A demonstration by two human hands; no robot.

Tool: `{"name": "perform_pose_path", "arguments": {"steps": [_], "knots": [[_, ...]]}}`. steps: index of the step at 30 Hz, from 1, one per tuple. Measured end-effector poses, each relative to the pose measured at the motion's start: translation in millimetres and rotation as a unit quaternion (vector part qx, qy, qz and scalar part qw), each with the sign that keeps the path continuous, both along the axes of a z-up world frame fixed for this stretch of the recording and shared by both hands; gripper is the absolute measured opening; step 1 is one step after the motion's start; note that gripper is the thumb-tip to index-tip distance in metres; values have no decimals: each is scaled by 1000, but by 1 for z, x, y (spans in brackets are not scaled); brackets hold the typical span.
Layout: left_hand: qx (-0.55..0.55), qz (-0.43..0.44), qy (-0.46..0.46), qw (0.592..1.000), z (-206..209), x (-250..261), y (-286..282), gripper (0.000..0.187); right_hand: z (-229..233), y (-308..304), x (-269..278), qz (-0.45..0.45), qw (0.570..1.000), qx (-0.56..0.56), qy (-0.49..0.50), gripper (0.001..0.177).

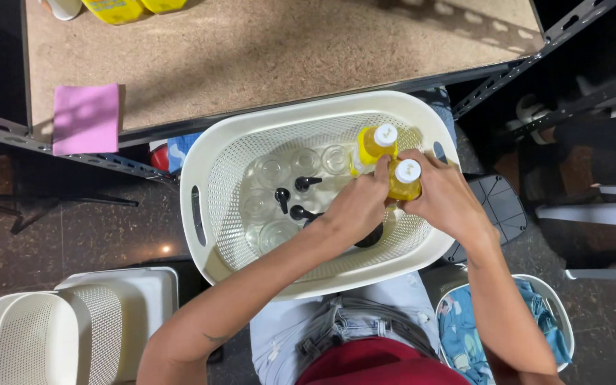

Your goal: The person collects glass jars, pump bottles, jars with lids, bottles of liquid, a box of tea, and rolls of toilet paper from a shelf and places them into a plastic basket.

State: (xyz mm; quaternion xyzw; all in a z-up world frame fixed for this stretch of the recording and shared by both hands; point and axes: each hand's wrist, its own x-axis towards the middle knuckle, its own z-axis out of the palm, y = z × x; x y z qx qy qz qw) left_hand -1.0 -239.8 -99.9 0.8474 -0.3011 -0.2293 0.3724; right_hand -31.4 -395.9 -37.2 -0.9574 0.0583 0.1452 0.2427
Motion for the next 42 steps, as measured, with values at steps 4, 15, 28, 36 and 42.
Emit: {"name": "perform_pose_path", "arguments": {"steps": [4, 15, 28, 36, 42], "knots": [[38, 7, -34, 999, 12, -6, 7, 65, 5, 6, 3, 4, 999, -10, 33, 69], [17, 9, 60, 998, 14, 1, 9, 58, 37, 16, -6, -27, 998, -15, 60, 68], [-153, 108, 26, 982, 137, 42, 108, 26, 126, 33, 31, 32, 989, -111, -88, 72], [-113, 393, -357, 840, 200, 136, 200, 45, 167, 118, 157, 142, 944, 26, -296, 52], [-24, 433, -287, 854, 149, 248, 228, 71, 148, 183, 258, 217, 917, 195, -274, 76]]}}
